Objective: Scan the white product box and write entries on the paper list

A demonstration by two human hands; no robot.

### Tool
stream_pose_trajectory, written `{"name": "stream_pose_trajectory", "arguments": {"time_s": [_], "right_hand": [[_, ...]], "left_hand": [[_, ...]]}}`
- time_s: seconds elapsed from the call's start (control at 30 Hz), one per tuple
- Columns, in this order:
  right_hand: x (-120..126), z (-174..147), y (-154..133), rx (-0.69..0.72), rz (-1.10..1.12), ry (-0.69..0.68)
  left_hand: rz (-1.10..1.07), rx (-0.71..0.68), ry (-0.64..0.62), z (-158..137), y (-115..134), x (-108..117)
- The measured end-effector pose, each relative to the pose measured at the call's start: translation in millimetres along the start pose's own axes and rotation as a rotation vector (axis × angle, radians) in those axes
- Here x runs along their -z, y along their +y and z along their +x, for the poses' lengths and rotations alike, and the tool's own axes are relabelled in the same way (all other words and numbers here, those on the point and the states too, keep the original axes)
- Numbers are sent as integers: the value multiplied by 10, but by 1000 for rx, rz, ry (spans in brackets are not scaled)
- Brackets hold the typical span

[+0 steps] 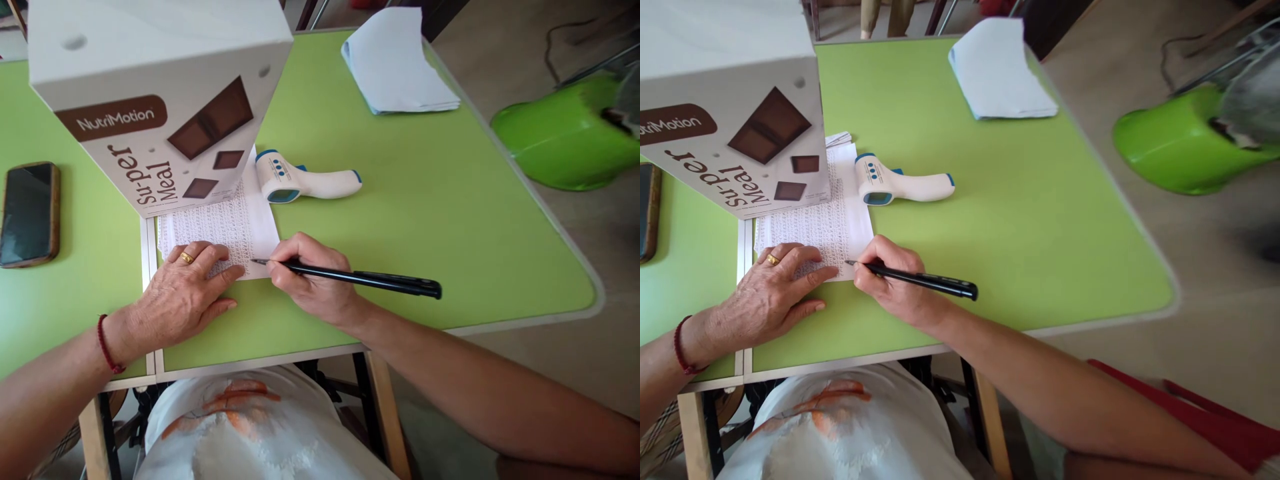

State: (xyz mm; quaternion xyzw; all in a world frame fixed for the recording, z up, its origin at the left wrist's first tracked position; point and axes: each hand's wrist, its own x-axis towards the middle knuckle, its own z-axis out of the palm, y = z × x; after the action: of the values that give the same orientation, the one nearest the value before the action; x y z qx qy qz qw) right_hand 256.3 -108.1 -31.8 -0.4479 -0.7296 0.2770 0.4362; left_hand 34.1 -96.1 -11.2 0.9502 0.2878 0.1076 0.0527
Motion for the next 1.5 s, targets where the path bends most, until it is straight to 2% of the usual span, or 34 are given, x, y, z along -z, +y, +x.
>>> {"name": "stream_pose_trajectory", "arguments": {"time_s": [0.37, 1.07, 1.3, 1.5], "right_hand": [[1, 8, 11, 35, 18, -16], [14, -8, -1, 1, 10, -21], [15, -23, 22, -31, 8, 56], [12, -22, 28, -35, -15, 44]], "left_hand": [[-12, -5, 6, -3, 4, -2], [-6, -10, -4, -7, -9, 3], [0, -8, -18, -10, -13, 11], [-1, -10, -16, -4, -9, 7]]}}
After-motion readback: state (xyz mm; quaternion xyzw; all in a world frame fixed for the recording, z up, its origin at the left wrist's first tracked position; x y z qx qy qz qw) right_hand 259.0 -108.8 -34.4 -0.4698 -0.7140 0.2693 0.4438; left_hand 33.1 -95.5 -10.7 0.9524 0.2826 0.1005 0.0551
